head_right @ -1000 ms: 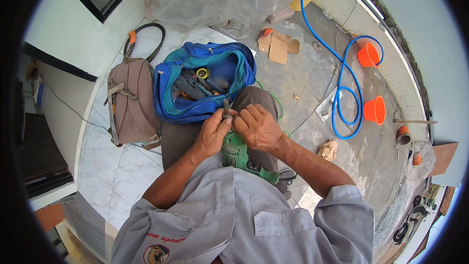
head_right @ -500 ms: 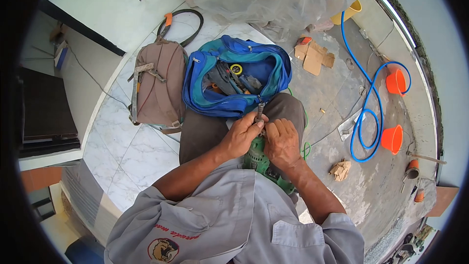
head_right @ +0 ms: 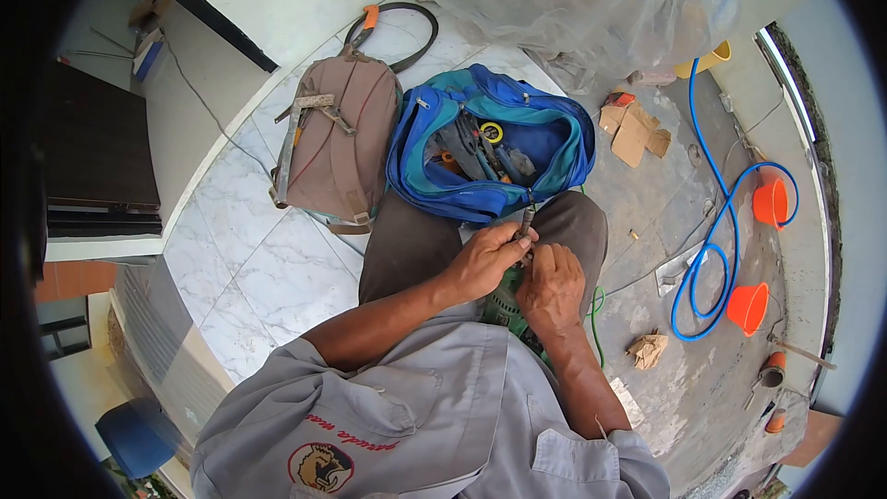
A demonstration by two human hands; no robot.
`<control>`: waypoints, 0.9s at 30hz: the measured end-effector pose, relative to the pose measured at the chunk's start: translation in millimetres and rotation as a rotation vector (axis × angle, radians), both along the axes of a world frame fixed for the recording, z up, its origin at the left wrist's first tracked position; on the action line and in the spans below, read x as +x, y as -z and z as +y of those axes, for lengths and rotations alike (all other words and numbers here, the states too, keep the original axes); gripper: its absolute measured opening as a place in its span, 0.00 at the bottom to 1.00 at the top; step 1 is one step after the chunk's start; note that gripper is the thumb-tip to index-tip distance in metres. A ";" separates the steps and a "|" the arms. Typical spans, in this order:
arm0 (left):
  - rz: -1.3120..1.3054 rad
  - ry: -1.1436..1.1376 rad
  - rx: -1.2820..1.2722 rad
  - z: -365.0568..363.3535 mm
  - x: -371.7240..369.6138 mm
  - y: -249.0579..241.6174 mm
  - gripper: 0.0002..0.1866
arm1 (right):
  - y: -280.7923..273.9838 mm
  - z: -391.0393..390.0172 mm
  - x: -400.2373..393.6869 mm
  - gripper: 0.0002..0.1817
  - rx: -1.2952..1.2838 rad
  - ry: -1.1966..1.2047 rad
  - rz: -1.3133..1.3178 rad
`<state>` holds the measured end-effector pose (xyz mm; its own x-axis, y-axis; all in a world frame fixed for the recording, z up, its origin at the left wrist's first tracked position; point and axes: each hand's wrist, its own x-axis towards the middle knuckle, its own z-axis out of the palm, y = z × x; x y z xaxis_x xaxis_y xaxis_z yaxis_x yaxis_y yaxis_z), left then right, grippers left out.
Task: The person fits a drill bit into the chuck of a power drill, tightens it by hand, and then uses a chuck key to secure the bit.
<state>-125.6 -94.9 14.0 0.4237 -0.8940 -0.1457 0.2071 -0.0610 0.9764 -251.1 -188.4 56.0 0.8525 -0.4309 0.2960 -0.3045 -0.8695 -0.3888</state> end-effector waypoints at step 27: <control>0.058 -0.025 0.051 1.0 11.9 18.3 0.14 | 9.9 7.1 18.0 0.08 0.062 0.040 0.056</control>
<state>-113.6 -93.9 -4.3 0.4356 -0.8739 -0.2156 0.2652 -0.1042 0.9585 -233.1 -181.3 46.1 0.8486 -0.4812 0.2198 -0.3616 -0.8308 -0.4231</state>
